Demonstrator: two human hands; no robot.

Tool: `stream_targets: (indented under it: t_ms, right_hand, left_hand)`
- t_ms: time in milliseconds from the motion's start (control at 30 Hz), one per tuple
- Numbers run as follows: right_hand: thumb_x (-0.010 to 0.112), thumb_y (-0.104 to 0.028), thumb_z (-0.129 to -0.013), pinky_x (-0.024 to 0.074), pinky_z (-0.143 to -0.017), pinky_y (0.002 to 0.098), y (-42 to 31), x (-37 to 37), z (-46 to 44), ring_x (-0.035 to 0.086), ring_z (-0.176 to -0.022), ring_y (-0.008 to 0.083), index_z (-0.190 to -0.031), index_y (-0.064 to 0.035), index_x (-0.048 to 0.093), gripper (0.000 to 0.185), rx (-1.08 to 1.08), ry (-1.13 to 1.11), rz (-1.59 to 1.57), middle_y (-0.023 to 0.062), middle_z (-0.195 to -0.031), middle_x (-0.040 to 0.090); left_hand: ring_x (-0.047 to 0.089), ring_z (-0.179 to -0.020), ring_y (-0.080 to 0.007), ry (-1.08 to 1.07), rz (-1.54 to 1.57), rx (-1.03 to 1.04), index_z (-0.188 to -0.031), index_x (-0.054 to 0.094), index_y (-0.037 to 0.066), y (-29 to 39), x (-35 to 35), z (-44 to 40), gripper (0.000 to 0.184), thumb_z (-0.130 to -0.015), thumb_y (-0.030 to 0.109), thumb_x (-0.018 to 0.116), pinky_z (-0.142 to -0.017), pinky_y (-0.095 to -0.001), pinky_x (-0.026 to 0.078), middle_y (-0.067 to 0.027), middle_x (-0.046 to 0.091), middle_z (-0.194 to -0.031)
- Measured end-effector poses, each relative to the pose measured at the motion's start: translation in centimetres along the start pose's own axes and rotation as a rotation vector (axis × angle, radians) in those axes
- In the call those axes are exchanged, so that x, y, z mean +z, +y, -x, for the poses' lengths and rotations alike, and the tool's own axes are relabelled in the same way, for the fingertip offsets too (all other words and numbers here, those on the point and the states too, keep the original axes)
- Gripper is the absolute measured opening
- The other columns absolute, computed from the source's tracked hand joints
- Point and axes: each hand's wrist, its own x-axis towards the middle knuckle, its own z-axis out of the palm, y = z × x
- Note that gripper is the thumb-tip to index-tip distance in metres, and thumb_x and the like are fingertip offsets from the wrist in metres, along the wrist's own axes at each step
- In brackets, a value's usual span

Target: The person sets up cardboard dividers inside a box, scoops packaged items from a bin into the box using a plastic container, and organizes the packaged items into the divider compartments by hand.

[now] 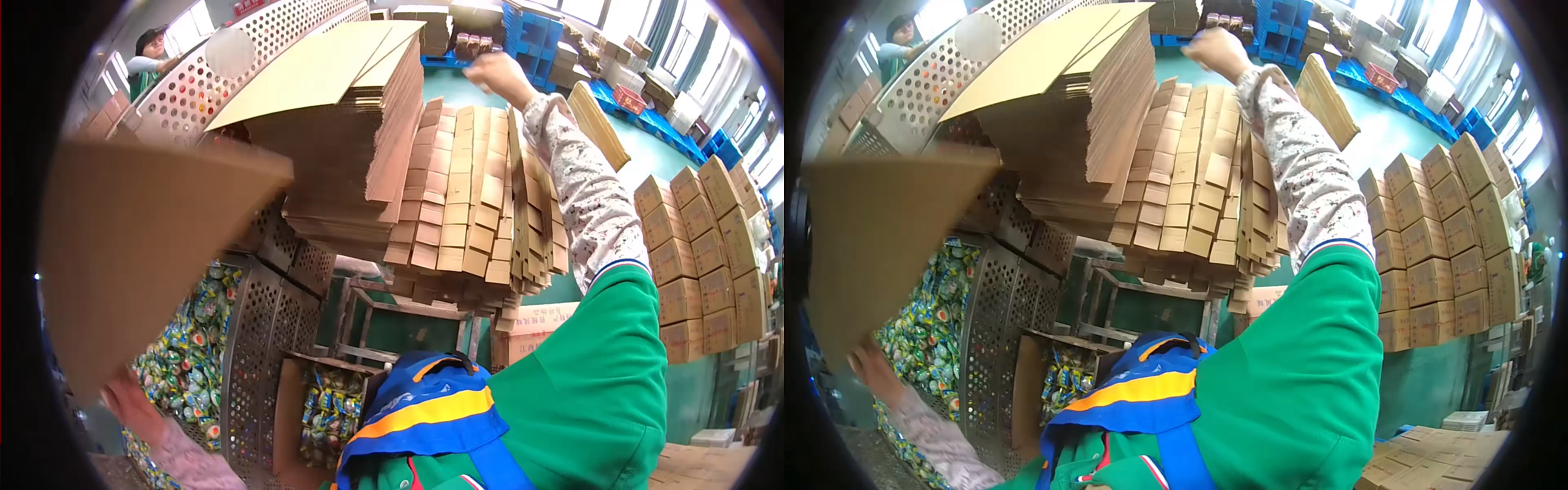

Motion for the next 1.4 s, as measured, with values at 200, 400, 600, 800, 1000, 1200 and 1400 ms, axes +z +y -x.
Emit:
stream_targets:
  t_ms: [200, 400, 600, 800, 1000, 1200, 1400]
  right_hand:
    - [0.071, -0.053, -0.082, 0.0551, -0.068, 0.0345, -5.7, 2.9, 7.1, 0.071, -0.075, 0.0232, -0.091, 0.0017, 0.073, 0.056, 0.859, -0.782, -0.567, 0.0160, -0.090, 0.072]
    - [0.063, -0.034, -0.088, 0.0530, -0.092, 0.0402, -7.1, 7.2, 6.6, 0.067, -0.110, 0.0286, -0.113, -0.0144, 0.074, 0.034, 0.061, -1.056, -0.220, 0.0133, -0.119, 0.069]
    - [0.061, -0.026, -0.087, 0.0482, -0.060, 0.0359, -0.9, 12.5, 12.7, 0.059, -0.070, 0.0237, -0.086, -0.0108, 0.067, 0.016, 0.937, -0.445, -1.206, 0.0046, -0.079, 0.060]
    - [0.055, -0.013, -0.092, 0.0537, -0.076, 0.0313, -5.9, -5.2, 11.4, 0.067, -0.092, 0.0266, -0.116, -0.0007, 0.068, 0.030, 0.269, -0.050, -0.706, 0.0128, -0.103, 0.069]
    - [0.053, 0.000, -0.097, 0.0488, -0.094, 0.0332, -20.4, -17.9, 10.6, 0.061, -0.108, 0.0197, -0.128, 0.0099, 0.056, 0.032, 0.346, 0.329, -1.273, 0.0148, -0.120, 0.064]
    - [0.066, 0.001, -0.084, 0.0539, -0.072, 0.0404, -36.6, -16.9, 6.0, 0.065, -0.081, 0.0378, -0.116, -0.0010, 0.058, 0.033, -0.151, -0.027, -1.289, 0.0204, -0.094, 0.065]
    - [0.063, 0.001, -0.083, 0.0522, -0.073, 0.0440, -48.8, -13.6, 5.5, 0.063, -0.083, 0.0401, -0.117, 0.0022, 0.057, 0.034, -0.470, -0.127, -1.617, 0.0214, -0.092, 0.064]
  left_hand:
    - [0.058, -0.073, -0.0068, -0.058, 0.257, -0.727, -0.123, 0.055, 0.002, -6.4, -9.1, 20.1, 0.036, -0.098, 0.026, 0.064, -0.053, -0.0201, 0.041, -0.0034, 0.063, -0.102]
    - [0.041, -0.043, -0.0037, -0.323, -0.024, -0.816, -0.109, 0.059, 0.000, 0.4, -9.4, 23.0, 0.019, -0.098, 0.015, 0.060, -0.038, -0.0188, 0.030, -0.0009, 0.061, -0.079]
    - [0.051, -0.055, -0.0115, -0.539, -0.499, -0.740, -0.089, 0.063, 0.002, 3.7, -8.6, 25.4, 0.015, -0.091, 0.016, 0.064, -0.051, -0.0324, 0.043, -0.0027, 0.058, -0.067]
    - [0.051, -0.061, -0.0183, -0.500, -0.797, -0.736, -0.086, 0.060, -0.001, 4.7, -9.2, 29.4, 0.022, -0.091, 0.020, 0.066, -0.061, -0.0347, 0.044, -0.0117, 0.056, -0.068]
    - [0.047, -0.065, -0.0075, -0.220, -0.553, -0.811, -0.082, 0.059, -0.002, 4.7, -10.7, 30.9, 0.027, -0.095, 0.021, 0.063, -0.059, -0.0304, 0.042, 0.0002, 0.055, -0.067]
    - [0.055, -0.051, -0.0173, -0.207, -0.503, -1.186, -0.077, 0.060, -0.002, 0.4, -7.1, 39.9, 0.032, -0.094, 0.025, 0.064, -0.048, -0.0360, 0.045, -0.0057, 0.058, -0.062]
    - [0.066, -0.071, -0.0290, 0.001, -0.781, -1.262, -0.121, 0.056, -0.004, 0.7, -3.7, 47.2, 0.041, -0.084, 0.008, 0.071, -0.060, -0.0405, 0.055, -0.0211, 0.064, -0.094]
